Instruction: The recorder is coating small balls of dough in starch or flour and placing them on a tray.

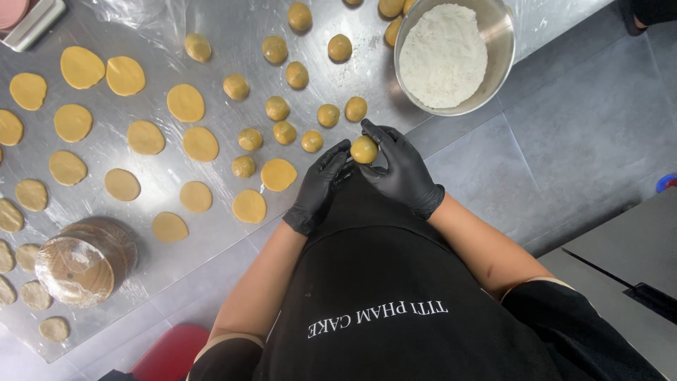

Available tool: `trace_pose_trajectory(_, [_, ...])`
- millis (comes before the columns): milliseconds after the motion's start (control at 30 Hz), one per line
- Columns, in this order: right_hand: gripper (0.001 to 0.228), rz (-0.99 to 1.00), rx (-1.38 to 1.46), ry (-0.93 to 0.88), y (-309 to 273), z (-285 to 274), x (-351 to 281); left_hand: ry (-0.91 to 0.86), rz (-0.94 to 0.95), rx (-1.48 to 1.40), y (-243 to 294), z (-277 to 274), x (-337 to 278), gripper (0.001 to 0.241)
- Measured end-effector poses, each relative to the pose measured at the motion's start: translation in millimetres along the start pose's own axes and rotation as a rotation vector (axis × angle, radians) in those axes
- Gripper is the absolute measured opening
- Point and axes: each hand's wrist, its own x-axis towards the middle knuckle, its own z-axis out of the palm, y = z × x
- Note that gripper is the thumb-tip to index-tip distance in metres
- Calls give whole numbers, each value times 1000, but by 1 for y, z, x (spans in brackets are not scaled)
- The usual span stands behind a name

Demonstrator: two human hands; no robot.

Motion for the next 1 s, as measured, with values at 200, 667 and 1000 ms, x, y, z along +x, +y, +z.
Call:
trace_pose_trajectory(200, [68, -41, -60, -47, 22, -20, -1, -5, -5, -137, -17, 25, 23, 48])
trace_pose_trajectory(667, [42, 172, -211, -238, 128, -108, 40, -2, -92, -201, -20, 42, 45, 44])
trace_pose_trajectory(1000, [49, 242, -359, -326, 203, -83, 69, -5, -47, -108, 20, 68, 43, 48])
